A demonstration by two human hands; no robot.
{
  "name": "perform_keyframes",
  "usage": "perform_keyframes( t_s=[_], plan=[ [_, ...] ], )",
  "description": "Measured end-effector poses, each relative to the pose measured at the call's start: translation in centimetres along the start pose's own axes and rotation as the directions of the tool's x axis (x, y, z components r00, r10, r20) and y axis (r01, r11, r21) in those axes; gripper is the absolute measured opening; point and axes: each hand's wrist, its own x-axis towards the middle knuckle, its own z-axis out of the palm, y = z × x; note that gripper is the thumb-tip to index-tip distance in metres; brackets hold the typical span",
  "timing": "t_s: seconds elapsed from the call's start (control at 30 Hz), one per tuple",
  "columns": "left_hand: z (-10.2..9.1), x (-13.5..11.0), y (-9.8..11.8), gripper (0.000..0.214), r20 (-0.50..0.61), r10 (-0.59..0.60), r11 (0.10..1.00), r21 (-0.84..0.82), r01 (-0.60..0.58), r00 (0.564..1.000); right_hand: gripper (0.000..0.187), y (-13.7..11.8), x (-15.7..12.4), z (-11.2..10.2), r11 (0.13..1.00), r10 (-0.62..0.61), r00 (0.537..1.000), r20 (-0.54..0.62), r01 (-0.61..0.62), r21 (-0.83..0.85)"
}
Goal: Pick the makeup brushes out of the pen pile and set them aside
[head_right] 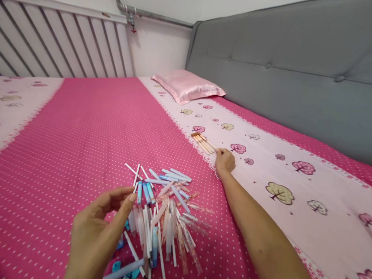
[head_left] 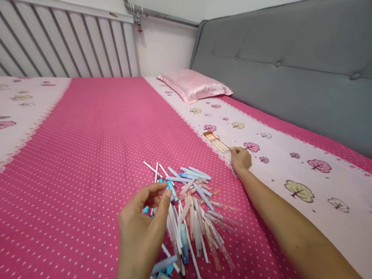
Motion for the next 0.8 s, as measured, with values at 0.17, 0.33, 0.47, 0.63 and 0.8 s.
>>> perform_keyframes(
  t_s=[0.17,0.33,0.47,0.63,0.8],
  plan=[
    [-0.17,0.01,0.19,0.027,0.002,-0.017,1.0,-0.006,0.017,1.0,0.026,-0.02,0.1,0.11,1.0,-0.018,1.0,0.0,0.018,0.006],
    [-0.22,-0.03,0.22,0.027,0.006,-0.022,1.0,-0.015,0.022,1.0,0.028,0.1,0.11,0.14,0.999,-0.031,1.0,0.0,0.031,0.017],
    [-0.34,-0.08,0.22,0.028,0.012,-0.041,0.999,-0.01,0.042,0.999,0.029,0.2,0.15,0.15,0.999,-0.042,0.999,0.004,0.041,0.03],
    [-0.39,-0.06,0.12,0.028,0.023,-0.053,0.999,-0.007,0.053,0.998,0.03,0.27,0.07,0.07,0.997,-0.062,0.998,0.011,0.062,0.035],
    [-0.22,-0.08,-0.06,0.027,0.015,-0.039,0.999,-0.013,0.039,0.999,0.032,0.46,0.0,0.06,0.995,-0.09,0.996,0.016,0.089,0.038]
  ],
)
